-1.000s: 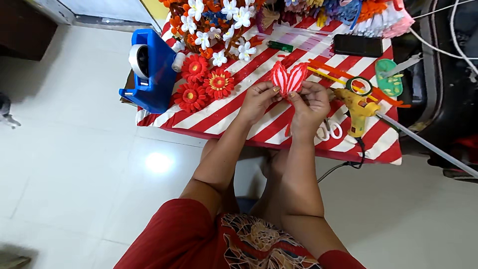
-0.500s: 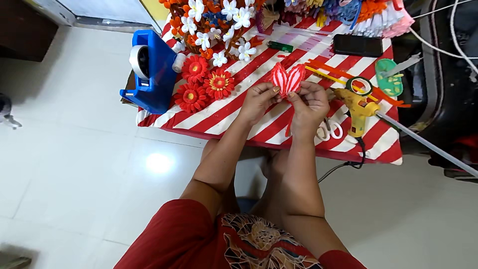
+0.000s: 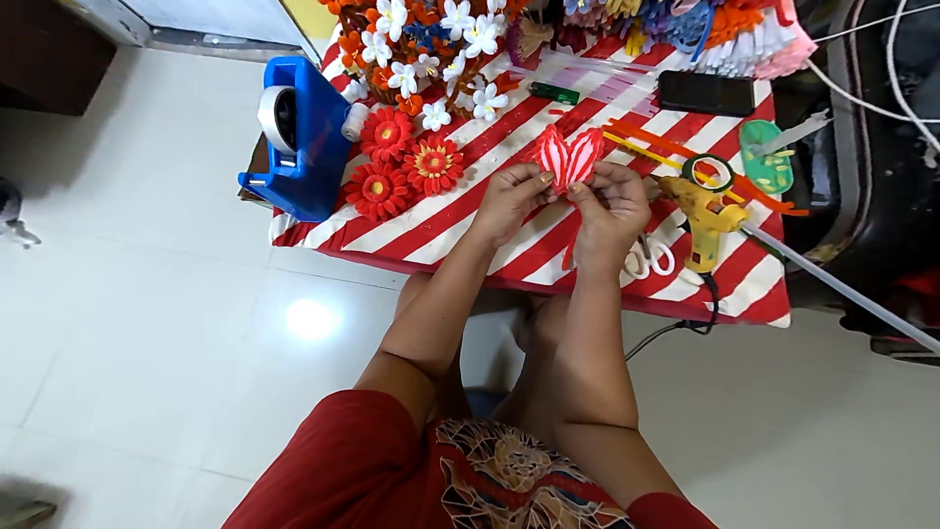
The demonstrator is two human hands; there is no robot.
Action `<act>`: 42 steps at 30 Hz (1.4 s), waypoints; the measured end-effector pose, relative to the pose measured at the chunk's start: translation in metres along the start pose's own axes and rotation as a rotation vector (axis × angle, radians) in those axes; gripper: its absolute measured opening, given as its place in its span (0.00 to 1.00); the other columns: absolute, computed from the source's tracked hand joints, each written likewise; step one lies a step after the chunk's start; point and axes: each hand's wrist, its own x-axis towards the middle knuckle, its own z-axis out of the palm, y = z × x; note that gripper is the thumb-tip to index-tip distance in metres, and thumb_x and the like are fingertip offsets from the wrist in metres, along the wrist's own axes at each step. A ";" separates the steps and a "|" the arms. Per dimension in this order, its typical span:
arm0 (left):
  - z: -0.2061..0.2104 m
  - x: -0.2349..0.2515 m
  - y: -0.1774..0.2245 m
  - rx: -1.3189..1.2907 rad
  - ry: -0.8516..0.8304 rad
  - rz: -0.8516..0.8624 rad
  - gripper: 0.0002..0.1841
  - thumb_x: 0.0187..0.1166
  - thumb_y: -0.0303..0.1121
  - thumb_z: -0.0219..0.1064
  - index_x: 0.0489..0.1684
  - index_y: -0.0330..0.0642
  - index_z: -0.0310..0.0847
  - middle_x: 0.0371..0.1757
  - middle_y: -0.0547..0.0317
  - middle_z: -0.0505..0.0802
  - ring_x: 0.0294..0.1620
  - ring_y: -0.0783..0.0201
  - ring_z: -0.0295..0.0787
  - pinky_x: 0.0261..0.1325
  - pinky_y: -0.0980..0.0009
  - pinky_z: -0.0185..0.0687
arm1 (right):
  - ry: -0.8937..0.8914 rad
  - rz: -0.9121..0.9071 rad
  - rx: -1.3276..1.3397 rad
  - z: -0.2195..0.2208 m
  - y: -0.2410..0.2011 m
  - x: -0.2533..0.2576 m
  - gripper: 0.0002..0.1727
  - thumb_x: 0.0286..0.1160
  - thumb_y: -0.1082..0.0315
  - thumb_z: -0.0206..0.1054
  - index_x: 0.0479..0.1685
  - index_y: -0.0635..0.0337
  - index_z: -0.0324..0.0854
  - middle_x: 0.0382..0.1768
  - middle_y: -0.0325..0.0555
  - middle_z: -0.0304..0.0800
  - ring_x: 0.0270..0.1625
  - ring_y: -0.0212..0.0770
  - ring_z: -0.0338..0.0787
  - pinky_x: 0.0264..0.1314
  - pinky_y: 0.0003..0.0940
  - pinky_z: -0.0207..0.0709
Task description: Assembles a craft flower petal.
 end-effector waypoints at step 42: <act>0.005 0.000 -0.003 0.083 0.045 0.017 0.09 0.76 0.16 0.64 0.33 0.41 0.85 0.32 0.65 0.93 0.36 0.72 0.91 0.49 0.71 0.90 | 0.055 -0.005 0.050 0.000 0.003 0.004 0.18 0.65 0.85 0.70 0.55 0.64 0.79 0.39 0.34 0.90 0.40 0.28 0.90 0.47 0.27 0.88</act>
